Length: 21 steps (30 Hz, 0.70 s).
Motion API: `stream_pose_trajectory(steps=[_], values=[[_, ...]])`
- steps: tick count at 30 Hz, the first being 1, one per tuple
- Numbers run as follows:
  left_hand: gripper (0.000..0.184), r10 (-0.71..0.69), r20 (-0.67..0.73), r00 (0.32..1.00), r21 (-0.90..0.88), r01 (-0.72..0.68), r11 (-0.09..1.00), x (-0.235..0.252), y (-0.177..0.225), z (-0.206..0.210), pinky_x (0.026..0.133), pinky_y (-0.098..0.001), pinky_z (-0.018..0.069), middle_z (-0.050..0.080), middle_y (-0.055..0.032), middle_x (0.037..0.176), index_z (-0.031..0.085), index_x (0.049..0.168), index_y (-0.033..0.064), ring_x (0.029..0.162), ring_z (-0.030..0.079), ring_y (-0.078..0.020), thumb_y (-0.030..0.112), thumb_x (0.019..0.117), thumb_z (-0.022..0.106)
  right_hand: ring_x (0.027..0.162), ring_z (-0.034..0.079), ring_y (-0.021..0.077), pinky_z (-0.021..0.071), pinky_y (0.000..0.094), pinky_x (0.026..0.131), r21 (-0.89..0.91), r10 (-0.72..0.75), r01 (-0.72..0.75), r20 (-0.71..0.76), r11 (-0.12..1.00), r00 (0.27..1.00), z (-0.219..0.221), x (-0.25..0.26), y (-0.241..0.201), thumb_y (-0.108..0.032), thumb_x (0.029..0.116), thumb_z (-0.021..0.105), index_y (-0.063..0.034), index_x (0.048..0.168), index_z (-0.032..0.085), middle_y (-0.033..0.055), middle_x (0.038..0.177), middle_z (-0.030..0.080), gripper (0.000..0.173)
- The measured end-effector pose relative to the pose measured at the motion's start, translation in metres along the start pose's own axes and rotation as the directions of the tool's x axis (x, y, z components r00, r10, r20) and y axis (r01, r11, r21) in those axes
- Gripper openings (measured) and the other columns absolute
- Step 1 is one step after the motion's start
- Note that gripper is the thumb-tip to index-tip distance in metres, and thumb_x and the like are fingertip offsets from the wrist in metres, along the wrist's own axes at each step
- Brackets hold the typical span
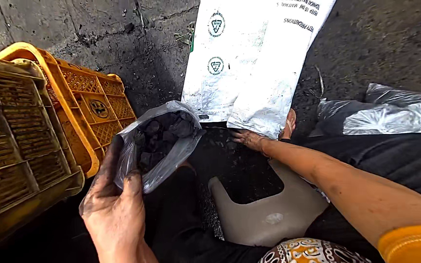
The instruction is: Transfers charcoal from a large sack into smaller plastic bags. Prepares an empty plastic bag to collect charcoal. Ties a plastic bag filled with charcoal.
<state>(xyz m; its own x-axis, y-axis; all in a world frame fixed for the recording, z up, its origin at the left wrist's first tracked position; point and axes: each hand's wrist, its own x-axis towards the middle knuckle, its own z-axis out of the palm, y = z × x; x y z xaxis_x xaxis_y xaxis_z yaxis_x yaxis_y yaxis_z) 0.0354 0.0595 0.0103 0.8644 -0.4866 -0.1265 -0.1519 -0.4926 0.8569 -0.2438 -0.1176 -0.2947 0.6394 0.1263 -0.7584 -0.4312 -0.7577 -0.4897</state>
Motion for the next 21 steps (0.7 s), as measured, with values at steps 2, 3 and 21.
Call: stream_pose_trajectory(steps=[2,3,21], values=[[0.052,0.0,0.009,1.0,0.011,0.0,1.0,-0.002,0.001,0.002,0.086,-0.0137,0.0547,0.07,0.0004,0.123,0.059,0.134,-0.0052,0.102,0.067,0.0042,-0.003,0.0826,0.054,0.154,0.022,0.0428,0.0179,0.0527,0.126,0.033,-0.002,0.002,-0.012,0.999,1.0,-0.007,0.003,0.003,0.01,0.1032,0.036,0.0032,0.153,0.043,0.0245,0.165,0.028,0.05],[0.053,-0.001,0.017,1.0,0.018,0.001,1.0,-0.003,0.001,0.003,0.086,-0.0133,0.0544,0.07,0.0001,0.124,0.058,0.135,-0.0049,0.102,0.067,0.0046,-0.004,0.0823,0.054,0.155,0.021,0.0432,0.0174,0.0532,0.125,0.046,0.002,-0.001,-0.002,0.999,1.0,-0.01,0.006,0.003,0.009,0.1043,0.036,0.0042,0.152,0.044,0.025,0.165,0.029,0.048],[0.057,-0.113,0.091,0.989,0.068,0.107,0.992,0.004,0.007,0.016,0.08,-0.0195,0.0516,0.069,-0.0096,0.127,0.06,0.141,0.0055,0.098,0.066,-0.0017,-0.005,0.0855,0.061,0.064,0.058,0.0037,0.0502,0.0201,0.061,0.956,0.254,0.209,-0.259,0.208,0.932,-0.148,-0.078,-0.077,-0.006,0.0996,0.062,-0.0019,0.111,0.064,0.0001,0.082,0.064,0.012]])
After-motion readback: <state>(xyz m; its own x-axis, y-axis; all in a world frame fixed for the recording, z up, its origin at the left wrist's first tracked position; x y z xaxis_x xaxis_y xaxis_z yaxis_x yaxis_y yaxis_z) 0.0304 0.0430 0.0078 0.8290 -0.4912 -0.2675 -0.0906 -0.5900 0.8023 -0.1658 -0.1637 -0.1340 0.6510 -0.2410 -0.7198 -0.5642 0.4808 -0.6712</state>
